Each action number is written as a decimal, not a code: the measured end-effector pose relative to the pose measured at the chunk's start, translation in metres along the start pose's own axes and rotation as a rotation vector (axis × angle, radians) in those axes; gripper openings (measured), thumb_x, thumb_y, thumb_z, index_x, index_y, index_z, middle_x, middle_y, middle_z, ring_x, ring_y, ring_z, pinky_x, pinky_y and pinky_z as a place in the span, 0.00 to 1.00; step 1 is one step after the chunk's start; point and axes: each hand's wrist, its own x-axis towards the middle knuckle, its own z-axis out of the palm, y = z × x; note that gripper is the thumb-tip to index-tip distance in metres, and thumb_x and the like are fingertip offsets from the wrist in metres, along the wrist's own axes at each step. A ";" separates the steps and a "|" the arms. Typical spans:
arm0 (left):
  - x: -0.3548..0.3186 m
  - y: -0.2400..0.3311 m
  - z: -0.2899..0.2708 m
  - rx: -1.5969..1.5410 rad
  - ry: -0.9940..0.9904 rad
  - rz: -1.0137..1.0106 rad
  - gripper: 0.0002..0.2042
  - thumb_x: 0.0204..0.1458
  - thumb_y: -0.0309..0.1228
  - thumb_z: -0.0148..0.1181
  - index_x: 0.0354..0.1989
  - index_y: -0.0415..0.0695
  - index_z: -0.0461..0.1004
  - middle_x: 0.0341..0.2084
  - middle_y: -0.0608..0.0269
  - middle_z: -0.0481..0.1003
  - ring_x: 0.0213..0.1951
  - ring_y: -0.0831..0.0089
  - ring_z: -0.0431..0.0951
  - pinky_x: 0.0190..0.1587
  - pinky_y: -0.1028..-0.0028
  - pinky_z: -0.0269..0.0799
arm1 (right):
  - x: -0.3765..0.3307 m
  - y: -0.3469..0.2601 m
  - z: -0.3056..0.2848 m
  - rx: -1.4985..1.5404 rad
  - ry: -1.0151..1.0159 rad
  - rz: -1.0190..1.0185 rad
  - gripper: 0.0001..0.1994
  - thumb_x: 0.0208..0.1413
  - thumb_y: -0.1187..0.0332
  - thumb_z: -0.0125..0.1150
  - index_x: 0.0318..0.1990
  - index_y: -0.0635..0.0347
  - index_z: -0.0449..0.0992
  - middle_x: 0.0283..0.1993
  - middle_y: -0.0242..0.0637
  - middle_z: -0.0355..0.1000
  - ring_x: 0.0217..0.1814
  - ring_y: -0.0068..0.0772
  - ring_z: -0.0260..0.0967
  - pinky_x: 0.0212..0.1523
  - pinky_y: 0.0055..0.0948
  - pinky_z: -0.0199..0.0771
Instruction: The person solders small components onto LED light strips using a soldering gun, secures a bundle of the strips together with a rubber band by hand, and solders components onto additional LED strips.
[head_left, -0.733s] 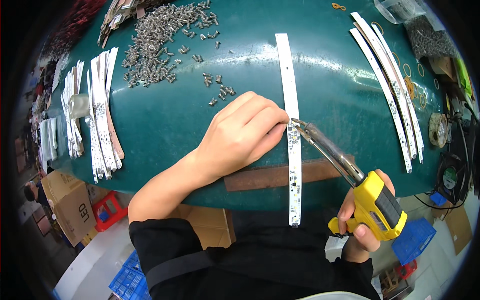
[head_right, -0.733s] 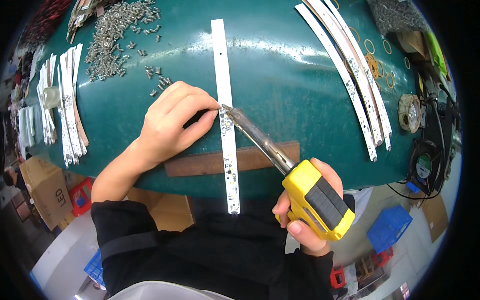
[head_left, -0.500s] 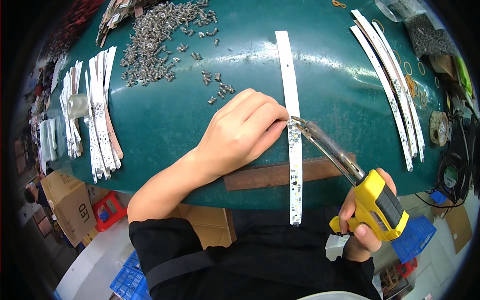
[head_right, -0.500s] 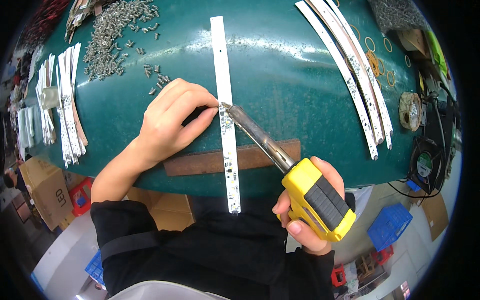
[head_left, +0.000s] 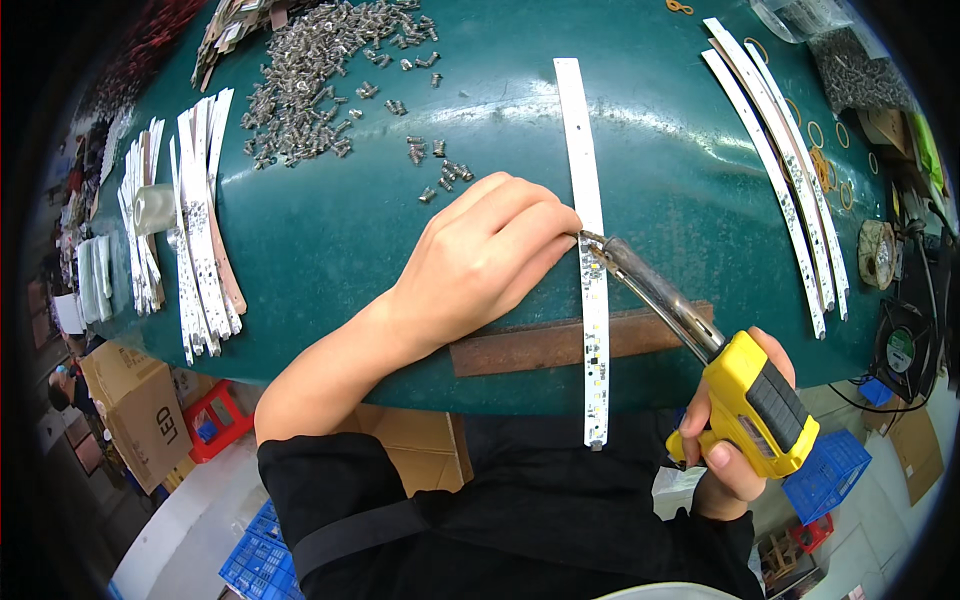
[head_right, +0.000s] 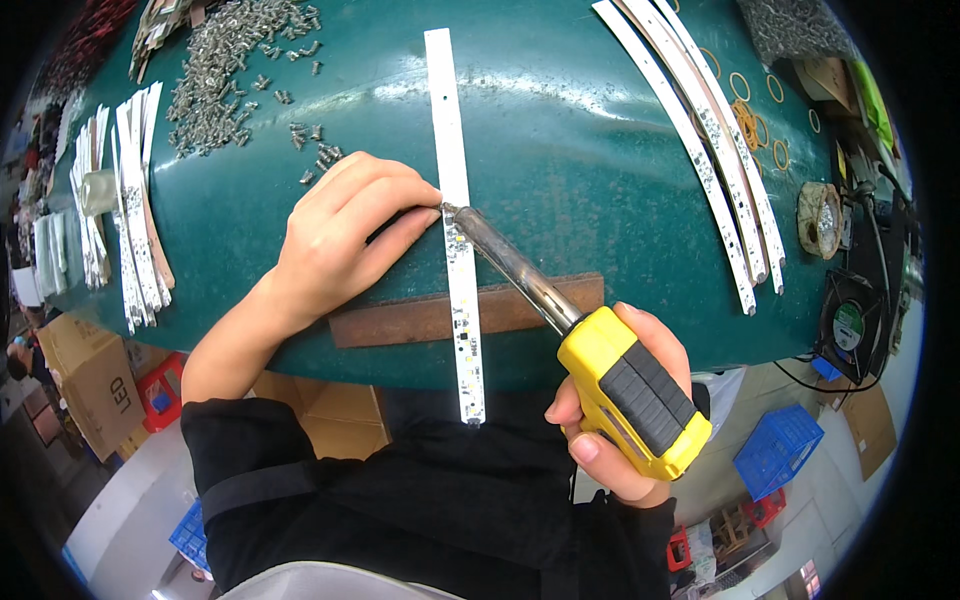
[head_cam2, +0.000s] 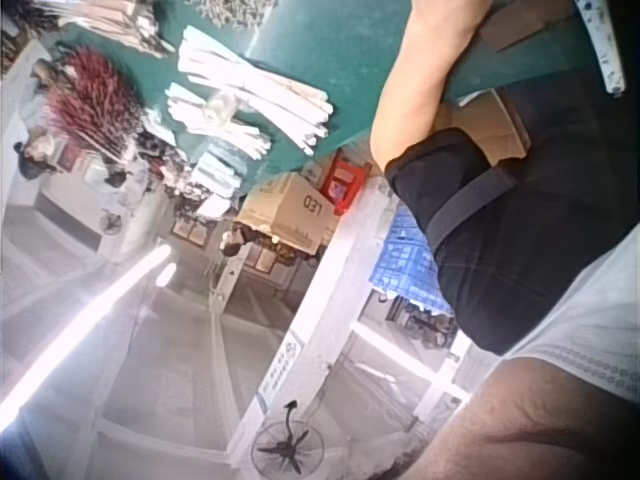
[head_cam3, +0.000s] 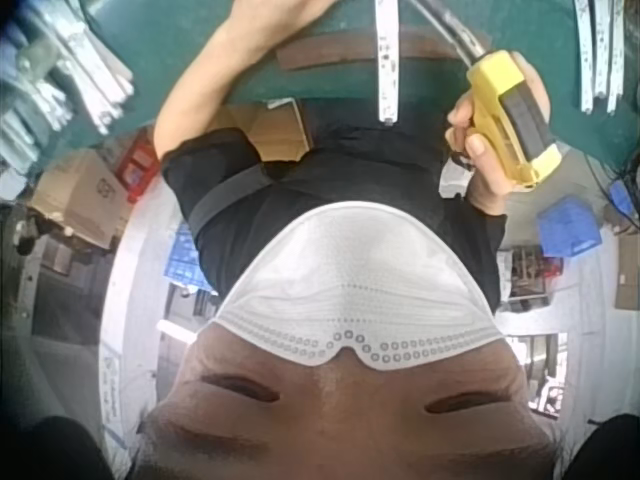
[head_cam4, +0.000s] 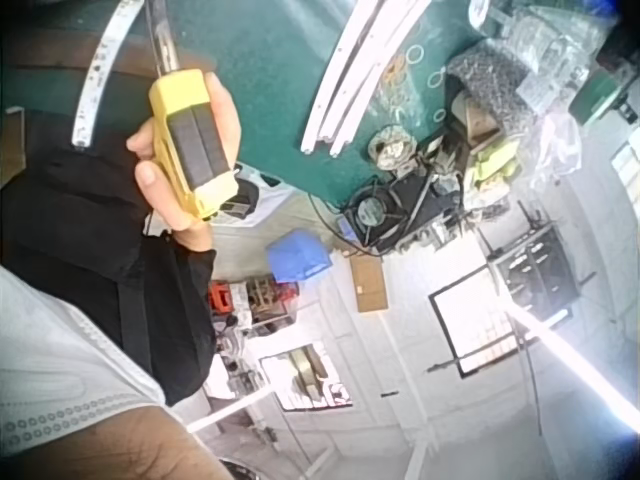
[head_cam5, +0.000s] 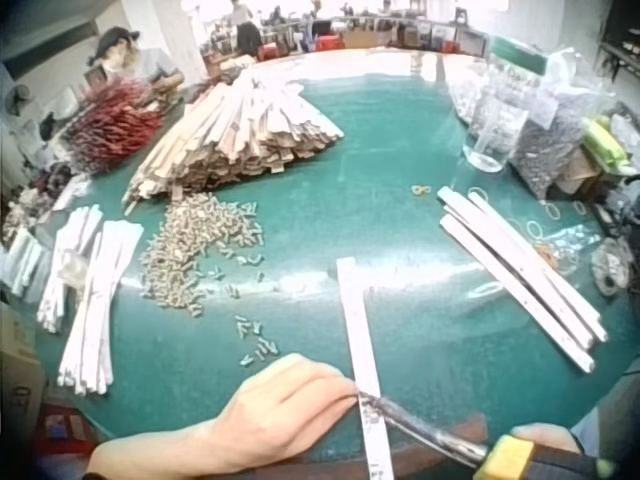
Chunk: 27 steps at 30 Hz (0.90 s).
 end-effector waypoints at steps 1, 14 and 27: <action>0.000 0.000 0.000 0.016 -0.010 0.007 0.12 0.39 0.18 0.69 0.33 0.39 0.76 0.29 0.60 0.75 0.30 0.65 0.75 0.33 0.71 0.72 | -0.001 -0.001 0.000 -0.011 -0.005 -0.005 0.45 0.43 0.71 0.68 0.69 0.57 0.48 0.35 0.44 0.73 0.33 0.28 0.73 0.28 0.22 0.70; -0.002 -0.003 0.002 0.146 0.001 0.152 0.13 0.36 0.20 0.70 0.33 0.37 0.76 0.27 0.59 0.74 0.28 0.65 0.75 0.27 0.72 0.72 | 0.000 0.000 -0.004 -0.082 -0.091 -0.080 0.45 0.43 0.73 0.68 0.69 0.60 0.48 0.37 0.48 0.73 0.33 0.29 0.74 0.29 0.21 0.73; 0.001 -0.001 -0.001 0.178 -0.018 0.206 0.13 0.36 0.21 0.66 0.33 0.36 0.76 0.28 0.59 0.74 0.28 0.67 0.75 0.27 0.73 0.72 | -0.006 0.002 -0.005 -0.189 -0.040 -0.087 0.45 0.42 0.73 0.70 0.68 0.63 0.49 0.37 0.46 0.73 0.33 0.29 0.74 0.34 0.23 0.75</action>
